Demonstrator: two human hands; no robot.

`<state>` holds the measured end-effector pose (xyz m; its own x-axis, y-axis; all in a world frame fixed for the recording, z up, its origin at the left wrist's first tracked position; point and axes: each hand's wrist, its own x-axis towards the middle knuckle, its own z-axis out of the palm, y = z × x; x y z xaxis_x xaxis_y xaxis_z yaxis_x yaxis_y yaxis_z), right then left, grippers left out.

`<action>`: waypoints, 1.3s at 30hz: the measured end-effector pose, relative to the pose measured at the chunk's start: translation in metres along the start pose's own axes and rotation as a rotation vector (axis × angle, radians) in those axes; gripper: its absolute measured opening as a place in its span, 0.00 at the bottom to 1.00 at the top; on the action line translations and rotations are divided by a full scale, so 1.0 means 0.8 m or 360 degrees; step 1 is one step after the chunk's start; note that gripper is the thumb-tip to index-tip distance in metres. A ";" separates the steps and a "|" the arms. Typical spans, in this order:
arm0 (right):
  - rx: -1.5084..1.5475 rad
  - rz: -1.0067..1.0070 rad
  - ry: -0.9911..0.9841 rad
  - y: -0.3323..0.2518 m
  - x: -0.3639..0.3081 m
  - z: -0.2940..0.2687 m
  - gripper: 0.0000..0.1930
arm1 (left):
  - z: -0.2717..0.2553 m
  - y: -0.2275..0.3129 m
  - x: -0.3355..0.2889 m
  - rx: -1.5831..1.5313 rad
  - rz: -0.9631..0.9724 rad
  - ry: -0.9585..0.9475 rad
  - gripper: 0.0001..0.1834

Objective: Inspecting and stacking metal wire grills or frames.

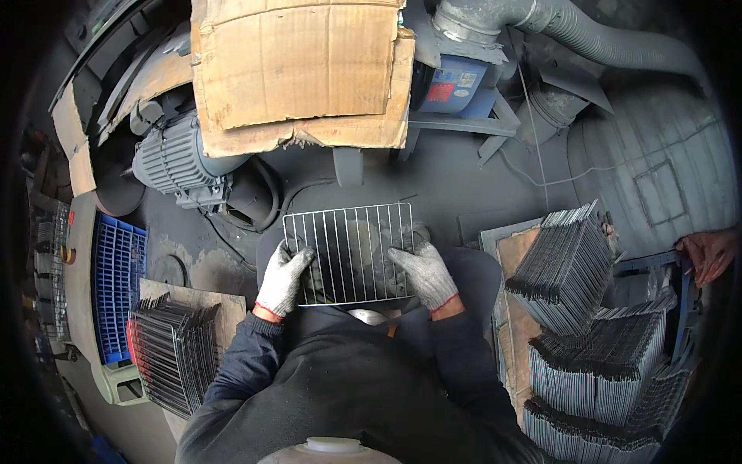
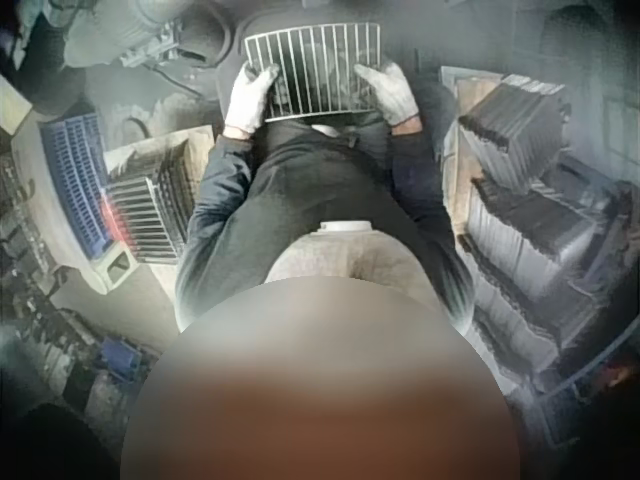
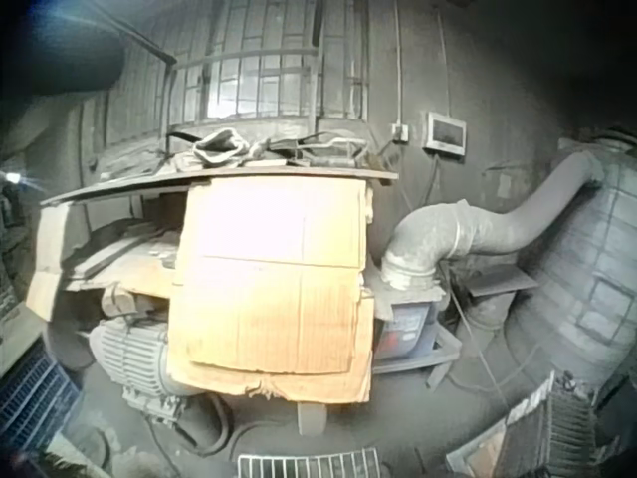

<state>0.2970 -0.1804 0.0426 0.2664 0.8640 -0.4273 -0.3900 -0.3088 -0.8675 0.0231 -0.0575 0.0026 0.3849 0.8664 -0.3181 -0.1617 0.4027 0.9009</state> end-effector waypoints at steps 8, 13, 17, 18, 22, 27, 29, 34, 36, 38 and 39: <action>-0.0168 0.0016 0.0442 -0.017 0.030 -0.056 0.15 | 0.070 -0.003 0.063 -0.0057 -0.0211 -0.0258 0.11; -0.0098 -0.0076 0.0421 -0.034 0.042 -0.060 0.17 | 0.083 -0.011 0.089 -0.0111 -0.0274 -0.0260 0.10; -0.0015 -0.0077 0.0315 -0.033 0.058 -0.024 0.10 | 0.051 0.003 0.081 0.0032 -0.0221 -0.0128 0.12; 0.0069 -0.0044 0.0259 -0.030 0.065 -0.008 0.10 | 0.039 0.013 0.078 0.0031 -0.0246 -0.0094 0.15; 0.0003 0.0013 0.0171 0.013 0.099 0.035 0.12 | -0.014 0.026 0.070 -0.0040 -0.0210 0.0043 0.14; -0.0033 -0.0086 0.0434 -0.019 0.062 -0.004 0.11 | 0.038 0.023 0.082 0.0114 -0.0287 -0.0210 0.13; -0.0069 -0.0052 0.0516 -0.029 0.042 -0.039 0.10 | 0.068 -0.012 0.096 0.0103 -0.0215 -0.0310 0.10; -0.0090 -0.0074 0.0436 -0.024 0.062 -0.011 0.10 | 0.049 0.023 0.084 0.0108 -0.0237 -0.0223 0.14; -0.0031 -0.0157 0.0256 -0.008 0.088 0.030 0.10 | 0.005 0.029 0.078 0.0018 -0.0369 -0.0077 0.15; -0.0183 0.0263 0.0098 0.015 0.108 0.051 0.09 | -0.039 0.039 0.071 -0.0008 -0.0396 0.0056 0.16; -0.0187 0.0266 0.0100 0.014 0.107 0.053 0.09 | -0.039 0.036 0.072 -0.0012 -0.0399 0.0057 0.16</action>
<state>0.2783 -0.0931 0.0075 0.2623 0.7714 -0.5798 -0.3290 -0.4934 -0.8052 0.0124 0.0133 0.0015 0.3814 0.7490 -0.5418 -0.0722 0.6084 0.7903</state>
